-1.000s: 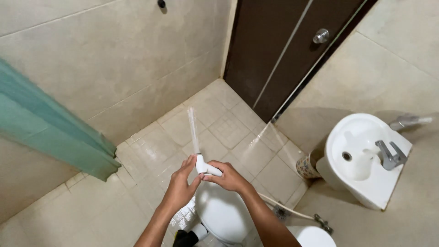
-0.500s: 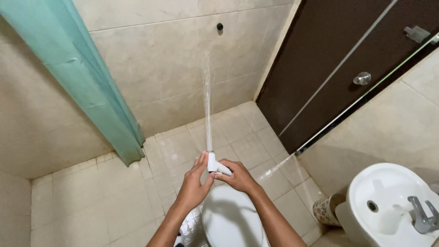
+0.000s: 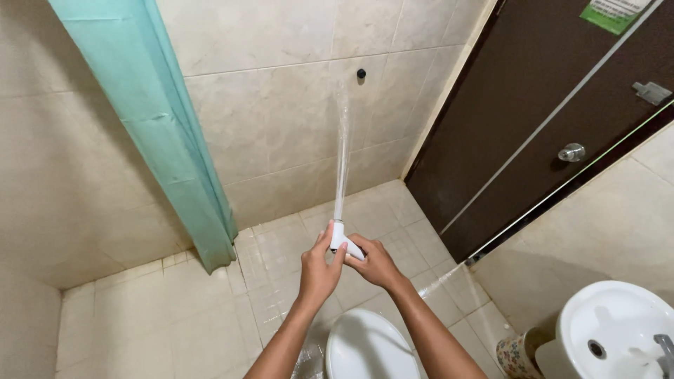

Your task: The person uses a handheld bidet sprayer to rinse the bathroom floor and the toilet bowl. They direct the water stream across the tiled floor and into the toilet, moving the sprayer around to cover different areas.

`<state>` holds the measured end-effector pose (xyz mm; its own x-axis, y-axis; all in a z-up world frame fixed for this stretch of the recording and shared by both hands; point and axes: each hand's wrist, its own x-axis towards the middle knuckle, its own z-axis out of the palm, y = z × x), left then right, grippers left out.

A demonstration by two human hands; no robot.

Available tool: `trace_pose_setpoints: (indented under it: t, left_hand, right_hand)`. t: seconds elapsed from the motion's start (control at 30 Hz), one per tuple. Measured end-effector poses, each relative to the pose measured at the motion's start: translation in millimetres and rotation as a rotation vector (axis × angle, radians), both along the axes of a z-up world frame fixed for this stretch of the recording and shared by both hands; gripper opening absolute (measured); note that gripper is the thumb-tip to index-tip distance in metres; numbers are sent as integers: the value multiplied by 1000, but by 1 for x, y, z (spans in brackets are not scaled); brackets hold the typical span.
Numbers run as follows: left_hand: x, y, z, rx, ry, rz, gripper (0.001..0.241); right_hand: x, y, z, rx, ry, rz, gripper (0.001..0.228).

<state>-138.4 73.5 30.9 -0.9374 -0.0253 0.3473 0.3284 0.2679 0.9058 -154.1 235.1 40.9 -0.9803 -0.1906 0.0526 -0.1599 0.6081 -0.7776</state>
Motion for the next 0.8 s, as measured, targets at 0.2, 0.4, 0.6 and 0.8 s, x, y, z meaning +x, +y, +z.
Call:
trace_pose_setpoints:
  t: [0.2, 0.4, 0.6, 0.8]
  left_hand:
    - [-27, -13, 1, 127, 34, 20, 54]
    - [-36, -27, 13, 160, 58, -14, 51]
    - [-49, -39, 7, 207, 77, -60, 51]
    - [-58, -44, 10, 146, 121, -132, 50]
  right_hand:
    - [-15, -11, 6, 29, 96, 11, 34]
    - [-23, -24, 22, 41, 159, 44, 41]
    - [-33, -34, 12, 97, 180, 3, 53]
    - [-34, -34, 24, 126, 224, -1, 51]
